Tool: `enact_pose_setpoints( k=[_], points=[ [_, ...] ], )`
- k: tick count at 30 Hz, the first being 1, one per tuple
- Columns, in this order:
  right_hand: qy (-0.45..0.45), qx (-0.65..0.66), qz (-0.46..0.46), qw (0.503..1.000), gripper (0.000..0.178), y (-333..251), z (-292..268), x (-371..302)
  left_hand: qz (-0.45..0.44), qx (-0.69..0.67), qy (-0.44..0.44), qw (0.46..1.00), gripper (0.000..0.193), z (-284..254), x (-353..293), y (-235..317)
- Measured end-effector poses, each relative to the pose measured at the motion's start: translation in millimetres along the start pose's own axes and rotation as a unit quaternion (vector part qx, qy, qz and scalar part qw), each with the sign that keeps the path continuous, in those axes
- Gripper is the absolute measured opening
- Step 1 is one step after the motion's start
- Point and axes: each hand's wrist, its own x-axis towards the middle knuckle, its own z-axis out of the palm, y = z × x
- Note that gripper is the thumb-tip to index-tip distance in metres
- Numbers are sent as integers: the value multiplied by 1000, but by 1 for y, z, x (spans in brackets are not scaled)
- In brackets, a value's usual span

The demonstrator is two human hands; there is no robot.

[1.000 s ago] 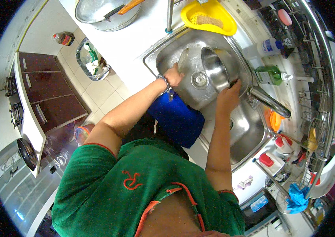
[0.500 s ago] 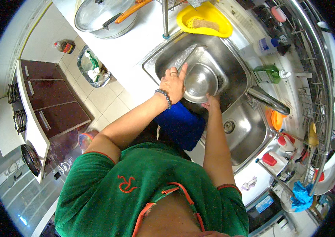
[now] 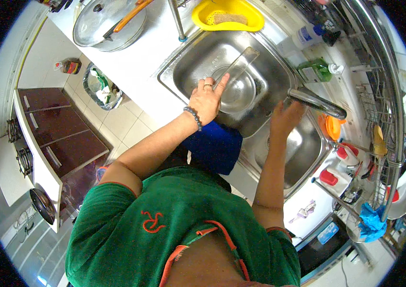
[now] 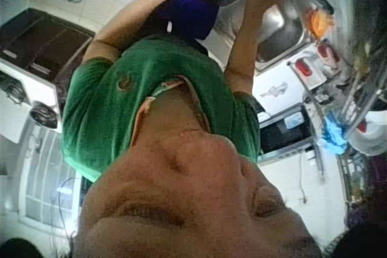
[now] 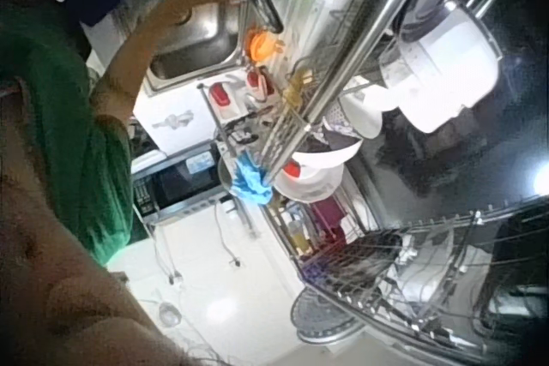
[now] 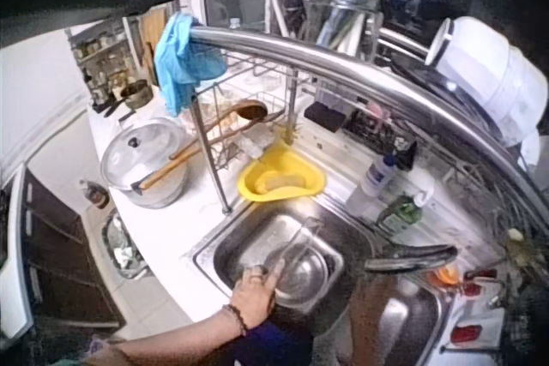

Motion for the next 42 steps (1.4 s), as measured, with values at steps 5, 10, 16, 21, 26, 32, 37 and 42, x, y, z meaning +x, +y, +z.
enact_pose_setpoints(
  k=[5,10,16,21,26,32,37,42],
  points=[
    [-30,76,13,997,55,1,12,-14,6,-54,-6,998,75,-1,1,7],
    [-25,109,1,994,52,-5,6,-15,11,-70,-6,997,75,2,3,10],
    [-9,108,-10,994,49,-7,4,-15,15,-93,-10,996,74,2,6,17],
    [-8,123,9,992,49,-9,3,-16,28,-99,-7,995,75,4,7,19],
    [-16,119,14,993,49,-11,1,-19,24,-91,-12,995,75,4,8,21],
    [-22,121,26,992,49,-13,-1,-20,29,-96,-8,995,76,7,10,22],
    [3,126,106,986,49,-17,-4,-38,17,-111,-7,994,76,7,12,22],
    [-108,486,286,819,35,-57,16,-39,17,-144,-16,989,75,14,11,21]
  ],
)
